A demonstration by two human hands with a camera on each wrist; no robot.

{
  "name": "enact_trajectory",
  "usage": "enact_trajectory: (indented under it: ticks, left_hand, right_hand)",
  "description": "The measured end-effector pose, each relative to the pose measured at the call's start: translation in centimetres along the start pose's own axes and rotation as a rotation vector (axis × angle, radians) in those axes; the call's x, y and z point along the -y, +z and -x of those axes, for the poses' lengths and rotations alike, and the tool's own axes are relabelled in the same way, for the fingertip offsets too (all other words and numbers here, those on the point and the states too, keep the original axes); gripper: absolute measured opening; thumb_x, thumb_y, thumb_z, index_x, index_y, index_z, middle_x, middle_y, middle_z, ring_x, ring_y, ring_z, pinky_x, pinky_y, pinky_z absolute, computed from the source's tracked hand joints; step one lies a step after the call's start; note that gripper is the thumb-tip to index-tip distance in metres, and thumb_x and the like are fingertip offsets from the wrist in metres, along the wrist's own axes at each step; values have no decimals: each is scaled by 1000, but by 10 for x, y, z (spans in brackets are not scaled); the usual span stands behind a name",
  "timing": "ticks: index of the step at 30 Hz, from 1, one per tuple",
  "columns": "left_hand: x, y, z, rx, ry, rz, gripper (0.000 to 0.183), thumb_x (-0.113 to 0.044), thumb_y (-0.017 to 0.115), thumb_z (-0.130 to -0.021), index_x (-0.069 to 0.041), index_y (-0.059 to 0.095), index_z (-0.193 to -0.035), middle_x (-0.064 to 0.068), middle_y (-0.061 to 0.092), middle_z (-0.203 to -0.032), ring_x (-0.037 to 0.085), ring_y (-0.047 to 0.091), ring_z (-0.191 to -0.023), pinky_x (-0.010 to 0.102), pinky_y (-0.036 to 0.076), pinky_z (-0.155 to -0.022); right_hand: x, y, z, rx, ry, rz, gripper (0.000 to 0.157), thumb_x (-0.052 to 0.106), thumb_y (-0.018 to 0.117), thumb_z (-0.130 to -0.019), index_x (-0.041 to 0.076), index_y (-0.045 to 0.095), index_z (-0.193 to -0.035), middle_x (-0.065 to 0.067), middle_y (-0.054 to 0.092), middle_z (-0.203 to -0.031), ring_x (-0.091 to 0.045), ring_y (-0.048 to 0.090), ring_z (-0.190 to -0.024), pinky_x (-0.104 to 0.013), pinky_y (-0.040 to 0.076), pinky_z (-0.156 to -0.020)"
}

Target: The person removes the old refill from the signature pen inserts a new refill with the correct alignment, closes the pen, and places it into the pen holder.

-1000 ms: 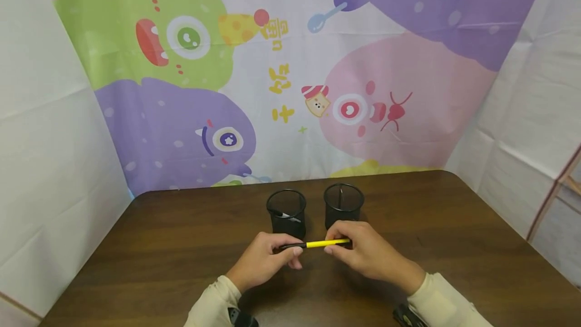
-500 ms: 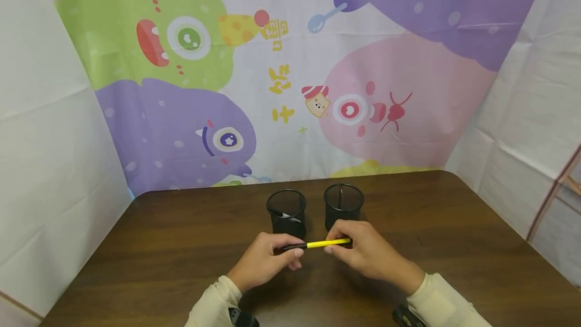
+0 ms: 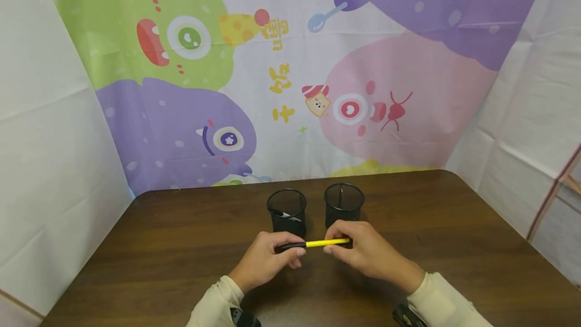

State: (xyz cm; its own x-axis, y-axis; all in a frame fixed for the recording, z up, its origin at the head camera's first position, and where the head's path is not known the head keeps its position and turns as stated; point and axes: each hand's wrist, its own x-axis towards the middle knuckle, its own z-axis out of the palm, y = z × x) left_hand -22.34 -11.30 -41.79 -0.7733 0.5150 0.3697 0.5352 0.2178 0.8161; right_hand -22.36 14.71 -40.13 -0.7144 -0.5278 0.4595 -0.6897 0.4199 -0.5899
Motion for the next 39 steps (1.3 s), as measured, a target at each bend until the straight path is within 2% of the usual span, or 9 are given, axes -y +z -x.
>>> enact_trajectory:
  ticks: [4, 7, 13, 16, 22, 26, 33, 39]
  left_hand:
    - [9, 0, -1, 0, 25, -8, 17, -16, 70, -96, -5, 73, -109, 0, 73, -76, 14, 70, -67, 32, 58, -64]
    - [12, 0, -1, 4, 46, 4, 18, -21, 69, -96, -8, 74, -109, -1, 73, -77, 13, 70, -67, 31, 58, -65]
    - [12, 0, -1, 21, 62, 17, 19, -26, 69, -97, -14, 74, -110, 6, 74, -79, 12, 70, -68, 31, 58, -65]
    - [12, 0, -1, 23, 68, 16, 18, -25, 69, -97, -13, 74, -110, 8, 74, -79, 12, 70, -68, 31, 58, -65]
    - [11, 1, -2, 11, 58, -5, 15, -19, 70, -96, -11, 74, -107, 1, 73, -77, 13, 70, -67, 30, 58, -64]
    - [3, 1, -1, 5, 34, -22, 12, -10, 70, -95, -6, 74, -106, 5, 73, -76, 18, 70, -66, 30, 58, -64]
    - [-26, -2, 1, 8, 13, -10, 11, -3, 69, -94, -1, 73, -103, 11, 73, -76, 22, 71, -66, 32, 59, -64]
    - [-29, -2, 1, 5, 12, -9, 11, -4, 69, -94, -1, 73, -103, 10, 73, -75, 21, 71, -66, 31, 58, -64]
  right_hand:
    - [1, -1, 0, 50, 32, -3, 12, 29, 76, -92, 24, 68, -98, 14, 58, -76, -6, 50, -63, -24, 46, -56]
    - [2, -1, 0, 92, 49, -2, 13, 35, 70, -96, 24, 70, -102, 15, 61, -77, -5, 53, -65, -25, 48, -58]
    - [2, -2, 0, 149, 76, -21, 21, 36, 59, -102, 23, 71, -91, 13, 61, -70, -2, 50, -58, -24, 47, -53]
    - [3, -2, 0, 168, 87, -23, 23, 36, 58, -103, 24, 69, -86, 14, 58, -66, -1, 44, -53, -22, 43, -49]
    - [3, -2, 0, 160, 103, -10, 20, 34, 62, -101, 23, 69, -86, 15, 56, -67, 0, 43, -52, -21, 40, -48]
    - [3, -1, 0, 156, 107, -7, 18, 33, 64, -100, 22, 71, -88, 15, 57, -68, 0, 45, -54, -21, 41, -49]
    - [2, 0, 0, 143, 89, -11, 18, 32, 66, -99, 18, 72, -90, 15, 58, -69, -1, 48, -56, -22, 44, -50]
    - [1, 0, 1, 131, 80, -12, 12, 31, 68, -97, 22, 71, -91, 15, 58, -70, -1, 49, -58, -22, 45, -52]
